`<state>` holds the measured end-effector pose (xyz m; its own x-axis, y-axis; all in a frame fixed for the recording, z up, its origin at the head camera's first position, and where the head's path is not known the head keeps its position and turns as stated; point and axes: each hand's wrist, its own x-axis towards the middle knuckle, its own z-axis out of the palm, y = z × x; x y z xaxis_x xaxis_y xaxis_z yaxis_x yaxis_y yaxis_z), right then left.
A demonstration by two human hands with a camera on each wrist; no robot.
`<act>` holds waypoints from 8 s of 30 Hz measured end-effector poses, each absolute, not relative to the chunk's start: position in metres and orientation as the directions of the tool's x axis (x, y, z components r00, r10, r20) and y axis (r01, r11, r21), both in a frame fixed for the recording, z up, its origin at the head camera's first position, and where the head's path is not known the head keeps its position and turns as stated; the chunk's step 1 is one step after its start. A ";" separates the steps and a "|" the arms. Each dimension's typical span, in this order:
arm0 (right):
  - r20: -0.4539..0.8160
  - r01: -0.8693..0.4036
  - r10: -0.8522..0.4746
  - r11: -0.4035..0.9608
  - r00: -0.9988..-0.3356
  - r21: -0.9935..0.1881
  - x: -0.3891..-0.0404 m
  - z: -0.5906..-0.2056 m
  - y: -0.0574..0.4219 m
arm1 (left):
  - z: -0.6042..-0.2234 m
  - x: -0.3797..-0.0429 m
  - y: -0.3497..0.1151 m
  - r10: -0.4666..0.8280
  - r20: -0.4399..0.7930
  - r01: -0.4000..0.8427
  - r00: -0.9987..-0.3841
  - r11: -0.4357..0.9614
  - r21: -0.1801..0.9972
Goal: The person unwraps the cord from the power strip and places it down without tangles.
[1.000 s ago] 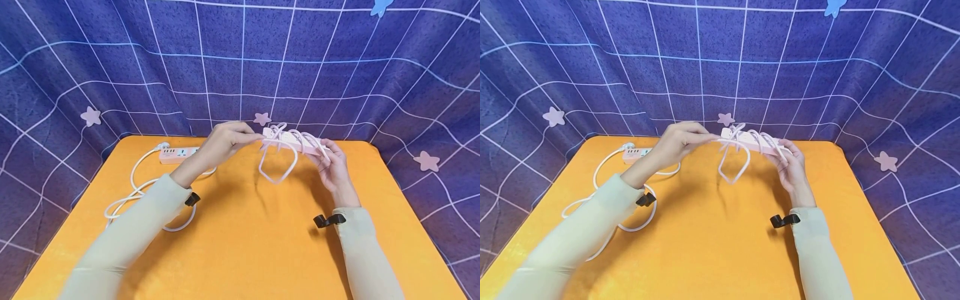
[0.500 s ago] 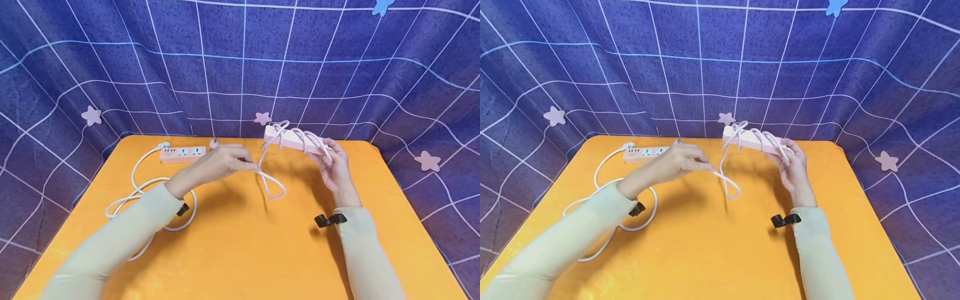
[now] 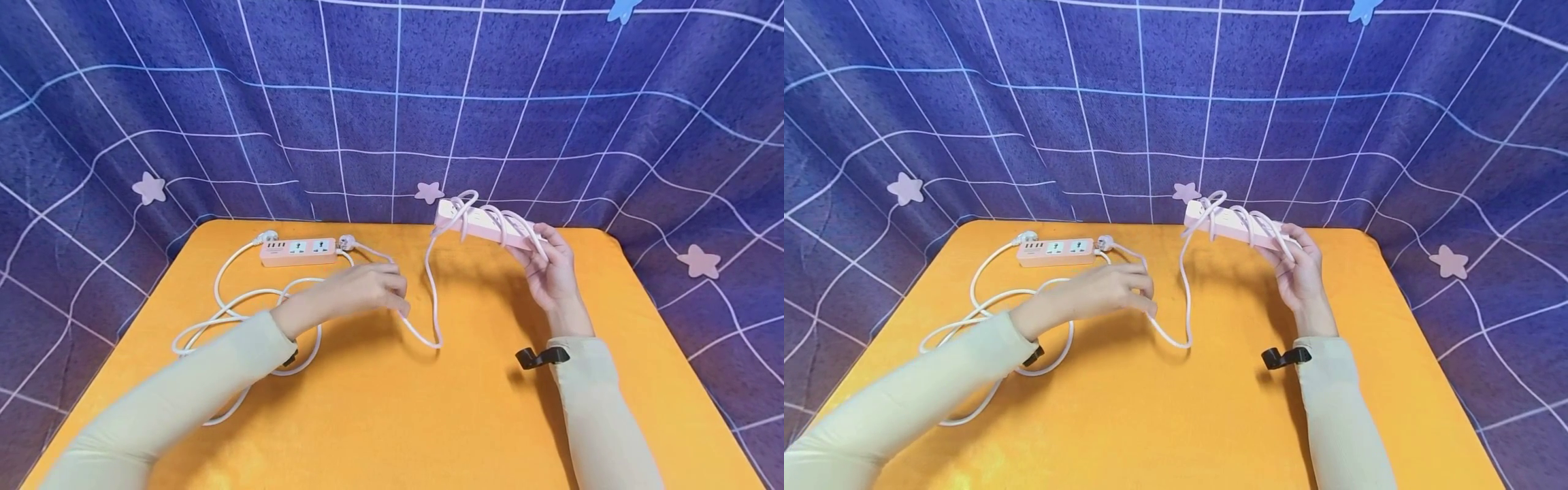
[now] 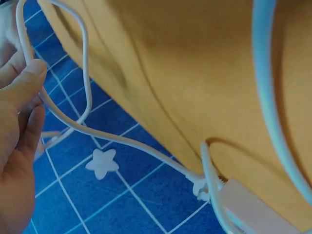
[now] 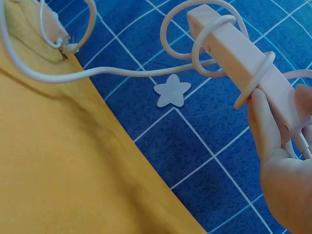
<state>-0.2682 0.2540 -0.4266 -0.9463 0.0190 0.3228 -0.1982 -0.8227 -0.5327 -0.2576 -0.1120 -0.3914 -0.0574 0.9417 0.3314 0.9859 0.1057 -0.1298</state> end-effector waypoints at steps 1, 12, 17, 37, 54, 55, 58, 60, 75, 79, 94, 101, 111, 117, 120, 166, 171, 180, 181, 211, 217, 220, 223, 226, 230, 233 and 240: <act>0.323 -0.198 0.018 -0.823 -0.946 -0.532 -0.268 -0.426 0.254 | -0.394 -0.256 -0.112 0.945 0.320 0.986 -0.066 0.112 -0.126; 0.317 -0.191 0.018 -0.832 -0.948 -0.522 -0.268 -0.426 0.254 | -0.421 -0.233 -0.112 0.968 0.107 0.973 -0.228 0.230 -0.008; 0.326 -0.188 0.013 -0.837 -0.945 -0.514 -0.268 -0.427 0.254 | -0.430 -0.225 -0.118 0.961 0.027 0.960 -0.276 0.274 0.059; 0.362 -0.165 -0.024 -0.861 -0.932 -0.481 -0.267 -0.427 0.253 | -0.432 -0.248 -0.164 0.923 0.076 0.922 -0.376 0.365 0.126; 0.349 -0.189 -0.009 -0.828 -0.937 -0.528 -0.269 -0.429 0.253 | -0.429 -0.250 -0.140 0.806 0.186 0.818 -0.562 0.508 0.271; 0.351 -0.187 -0.011 -0.830 -0.936 -0.525 -0.269 -0.430 0.253 | -0.426 -0.251 -0.139 0.772 0.210 0.791 -0.601 0.536 0.295; 0.363 -0.181 -0.019 -0.841 -0.932 -0.510 -0.269 -0.429 0.253 | -0.416 -0.258 -0.136 0.621 0.294 0.686 -0.727 0.628 0.369; 0.370 -0.177 -0.025 -0.847 -0.929 -0.501 -0.268 -0.429 0.253 | -0.406 -0.264 -0.135 0.487 0.334 0.590 -0.807 0.669 0.451; 0.379 -0.191 -0.030 -0.825 -0.925 -0.532 -0.265 -0.428 0.254 | -0.366 -0.309 -0.132 0.461 0.594 0.682 -0.659 0.699 0.215; 0.389 -0.185 -0.041 -0.830 -0.920 -0.526 -0.265 -0.428 0.254 | -0.363 -0.312 -0.130 0.578 0.614 0.726 -0.537 0.688 -0.013; 0.397 -0.182 -0.047 -0.836 -0.917 -0.518 -0.267 -0.431 0.255 | -0.365 -0.317 -0.116 0.761 0.538 0.735 -0.363 0.588 -0.337; 0.397 -0.186 -0.042 -0.835 -0.917 -0.518 -0.267 -0.431 0.254 | -0.371 -0.314 -0.111 0.789 0.485 0.741 -0.378 0.572 -0.353; 0.393 -0.179 -0.040 -0.845 -0.919 -0.503 -0.267 -0.430 0.255 | -0.372 -0.313 -0.107 0.736 0.522 0.754 -0.432 0.612 -0.239; 0.408 -0.176 -0.059 -0.840 -0.911 -0.514 -0.268 -0.431 0.256 | -0.371 -0.312 -0.108 0.715 0.539 0.763 -0.446 0.618 -0.188; 0.410 -0.194 -0.056 -0.817 -0.911 -0.542 -0.268 -0.432 0.256 | -0.372 -0.312 -0.109 0.707 0.541 0.757 -0.455 0.627 -0.183; 0.316 -0.235 0.024 -0.721 -0.948 -0.652 -0.268 -0.429 0.255 | -0.345 -0.316 -0.098 0.357 0.778 0.701 -0.518 0.699 0.146; 0.296 -0.231 0.037 -0.718 -0.955 -0.657 -0.268 -0.429 0.255 | -0.340 -0.313 -0.096 0.334 0.785 0.702 -0.522 0.691 0.173; 0.264 -0.242 0.076 -0.685 -0.962 -0.687 -0.269 -0.428 0.255 | -0.330 -0.305 -0.090 0.306 0.807 0.732 -0.505 0.647 0.213; 0.255 -0.241 0.082 -0.684 -0.963 -0.688 -0.269 -0.428 0.255 | -0.328 -0.304 -0.089 0.304 0.807 0.736 -0.506 0.640 0.221; 0.183 -0.249 0.170 -0.693 -0.968 -0.677 -0.271 -0.425 0.263 | -0.352 -0.230 -0.101 0.481 0.668 0.808 -0.568 0.482 0.340; 0.186 -0.252 0.172 -0.726 -0.967 -0.640 -0.271 -0.425 0.264 | -0.371 -0.215 -0.109 0.520 0.611 0.789 -0.597 0.516 0.333; 0.181 -0.263 0.190 -0.727 -0.965 -0.635 -0.272 -0.424 0.263 | -0.382 -0.208 -0.112 0.549 0.556 0.773 -0.624 0.539 0.336; 0.182 -0.270 0.200 -0.722 -0.963 -0.637 -0.272 -0.423 0.263 | -0.392 -0.201 -0.114 0.566 0.488 0.744 -0.665 0.563 0.361; 0.185 -0.270 0.196 -0.719 -0.963 -0.640 -0.273 -0.423 0.262 | -0.401 -0.196 -0.114 0.561 0.431 0.707 -0.707 0.593 0.386; 0.190 -0.269 0.191 -0.716 -0.963 -0.644 -0.273 -0.423 0.261 | -0.410 -0.190 -0.113 0.571 0.379 0.685 -0.728 0.624 0.376; 0.193 -0.271 0.191 -0.712 -0.962 -0.647 -0.272 -0.423 0.260 | -0.415 -0.185 -0.110 0.600 0.334 0.686 -0.727 0.622 0.378; 0.194 -0.267 0.185 -0.709 -0.963 -0.653 -0.271 -0.423 0.257 | -0.429 -0.176 -0.102 0.619 0.239 0.644 -0.748 0.590 0.487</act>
<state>-0.2711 0.2570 -0.4232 -0.9635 0.1848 0.1939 -0.2674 -0.7086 -0.6530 -0.1763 -0.1021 -0.4295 -0.7483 0.6188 0.2389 0.6437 0.5904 0.4869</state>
